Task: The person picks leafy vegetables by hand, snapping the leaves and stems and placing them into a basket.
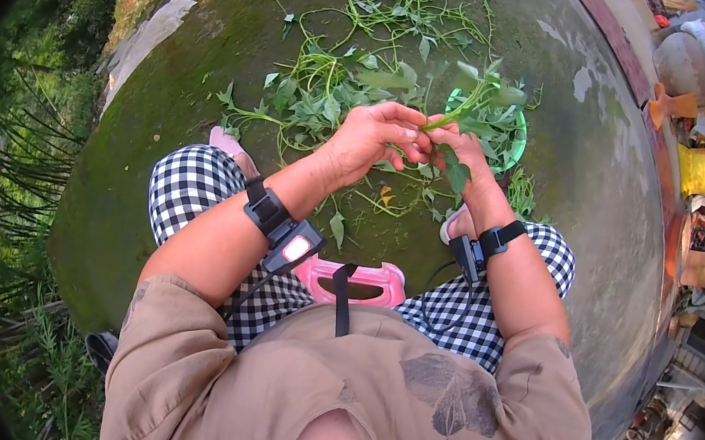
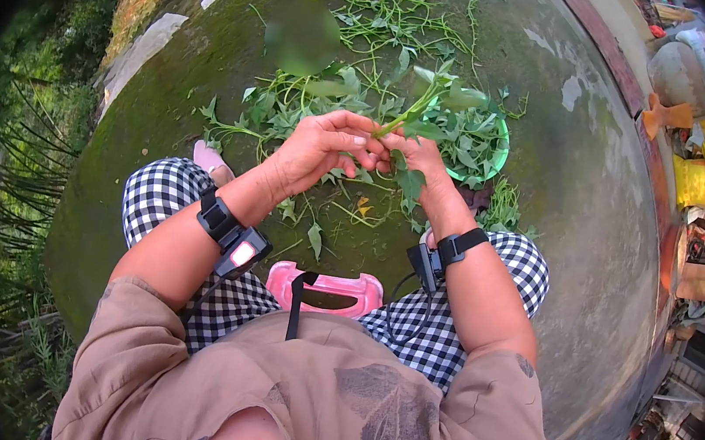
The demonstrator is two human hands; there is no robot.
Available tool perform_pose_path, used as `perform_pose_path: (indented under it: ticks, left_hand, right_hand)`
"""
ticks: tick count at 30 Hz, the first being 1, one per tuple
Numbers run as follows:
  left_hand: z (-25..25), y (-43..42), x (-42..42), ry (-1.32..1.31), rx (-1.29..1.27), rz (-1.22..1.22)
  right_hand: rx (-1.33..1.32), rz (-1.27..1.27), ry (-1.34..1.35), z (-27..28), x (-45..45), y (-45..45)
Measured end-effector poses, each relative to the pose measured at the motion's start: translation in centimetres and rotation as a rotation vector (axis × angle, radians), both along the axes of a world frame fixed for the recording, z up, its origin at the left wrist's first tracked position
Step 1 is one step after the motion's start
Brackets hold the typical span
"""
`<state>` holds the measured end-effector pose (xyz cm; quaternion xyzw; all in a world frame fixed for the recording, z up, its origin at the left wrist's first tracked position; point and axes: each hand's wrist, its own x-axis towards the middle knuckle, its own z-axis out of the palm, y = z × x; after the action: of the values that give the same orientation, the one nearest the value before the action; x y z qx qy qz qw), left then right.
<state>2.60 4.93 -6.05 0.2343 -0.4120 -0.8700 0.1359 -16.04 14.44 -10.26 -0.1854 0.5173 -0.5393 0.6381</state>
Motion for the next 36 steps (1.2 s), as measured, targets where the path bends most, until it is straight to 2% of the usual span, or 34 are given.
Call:
perform_pose_path:
  ticks: [6,8,12,15,18,21,23,26,28,30,33,36]
  left_hand:
    - [0.4,0.0,0.3,0.0,0.069,0.031]
    - [0.3,-0.1,0.5,-0.045,0.096,0.035]
    - [-1.3,-0.1,0.5,-0.175,0.168,0.109]
    - [-2.3,0.5,0.9,-0.21,0.324,0.163]
    - [-3.6,-0.1,1.3,-0.161,0.308,-0.079]
    - [-3.2,-0.2,1.1,-0.154,0.282,-0.026]
    - [-2.7,-0.5,1.0,-0.15,0.321,0.035]
    - [-3.3,-1.0,1.0,-0.084,0.335,0.089]
    - [-3.3,-1.3,1.1,-0.06,0.336,0.111]
    - [-3.5,-1.5,1.0,-0.005,0.36,0.136]
    - [-3.4,-1.7,0.8,0.018,0.408,0.119]
    - [-2.9,-1.5,0.7,-0.051,0.394,0.123]
  right_hand:
    - [-0.003,-0.072,-0.047,1.8,0.8,0.0]
    - [-0.047,-0.031,0.039,-0.2,-0.1,-0.2]
    - [-0.147,0.053,0.15,2.2,0.4,0.1]
    - [-0.122,0.079,0.413,2.5,0.4,-0.2]
    - [-0.169,0.03,0.448,3.4,0.7,0.0]
    - [-0.079,-0.19,0.518,4.1,-0.1,-0.1]
    - [-0.043,-0.28,0.517,2.3,-1.6,0.0]
    - [0.252,-0.046,0.565,2.7,-1.7,0.6]
    - [0.308,0.059,0.502,2.1,-0.7,0.9]
    - [0.327,0.021,0.396,0.8,0.0,1.1]
    - [0.16,-0.091,0.062,-0.1,0.8,0.9]
    - [-0.066,-0.07,-0.118,1.3,0.6,0.4]
